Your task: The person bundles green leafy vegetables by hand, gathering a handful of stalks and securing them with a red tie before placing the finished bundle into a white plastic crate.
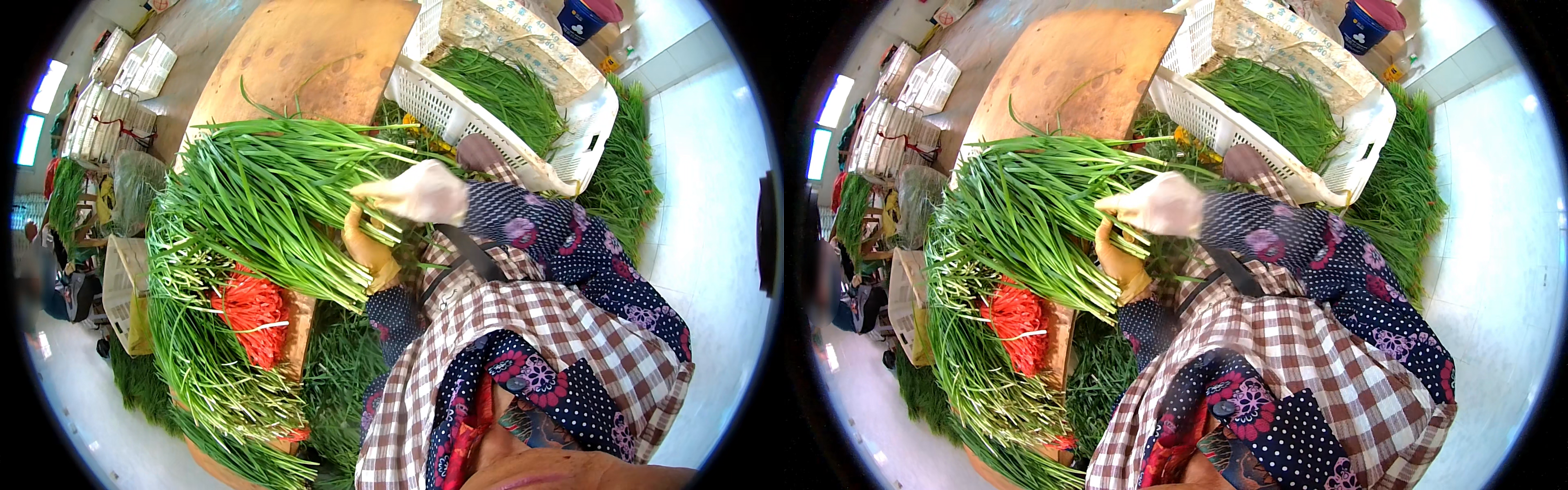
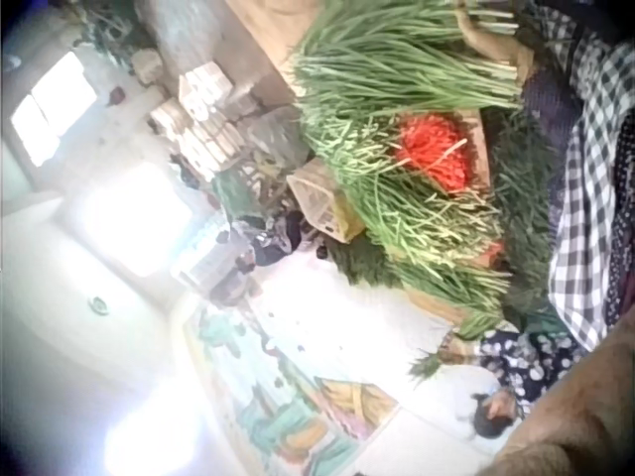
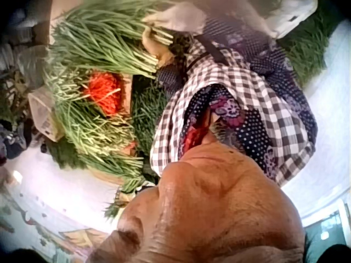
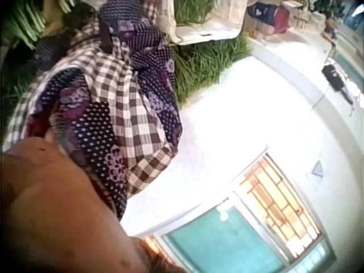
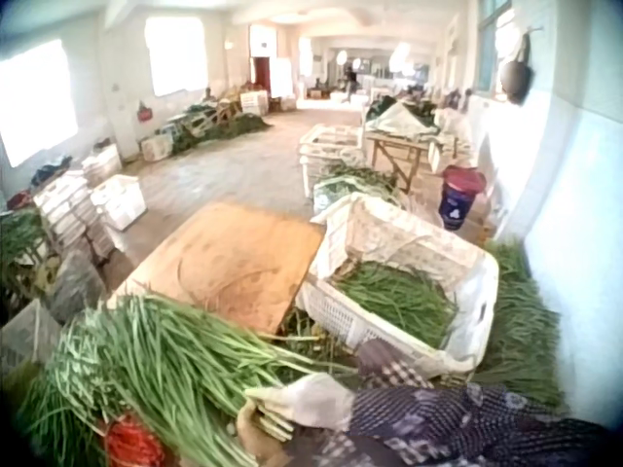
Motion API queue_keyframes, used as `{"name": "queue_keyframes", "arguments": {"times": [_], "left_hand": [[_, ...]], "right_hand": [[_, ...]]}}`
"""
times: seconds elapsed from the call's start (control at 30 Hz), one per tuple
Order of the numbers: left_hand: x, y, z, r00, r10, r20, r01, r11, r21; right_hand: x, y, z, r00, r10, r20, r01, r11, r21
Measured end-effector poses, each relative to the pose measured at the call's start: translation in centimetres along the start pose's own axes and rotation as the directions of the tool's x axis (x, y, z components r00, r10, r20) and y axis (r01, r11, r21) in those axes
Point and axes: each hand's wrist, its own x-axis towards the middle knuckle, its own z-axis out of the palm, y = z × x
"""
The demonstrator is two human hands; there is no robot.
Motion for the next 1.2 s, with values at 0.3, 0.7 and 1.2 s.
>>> {"name": "queue_keyframes", "arguments": {"times": [0.3,0.7,1.2], "left_hand": [[0.3,0.0,-0.6,0.990,0.143,0.003,-0.143,0.988,0.057],[-0.1,0.2,-0.7,0.997,0.076,0.019,-0.077,0.997,0.030],[-0.3,0.0,0.2,0.992,0.120,0.040,-0.119,0.992,-0.037]], "right_hand": [[0.5,1.6,2.4,0.977,-0.041,0.208,0.074,0.985,-0.155],[-3.9,2.6,-3.3,0.972,0.092,0.217,-0.122,0.984,0.131],[-0.8,-0.7,-1.1,0.779,0.465,0.421,-0.616,0.437,0.656]]}}
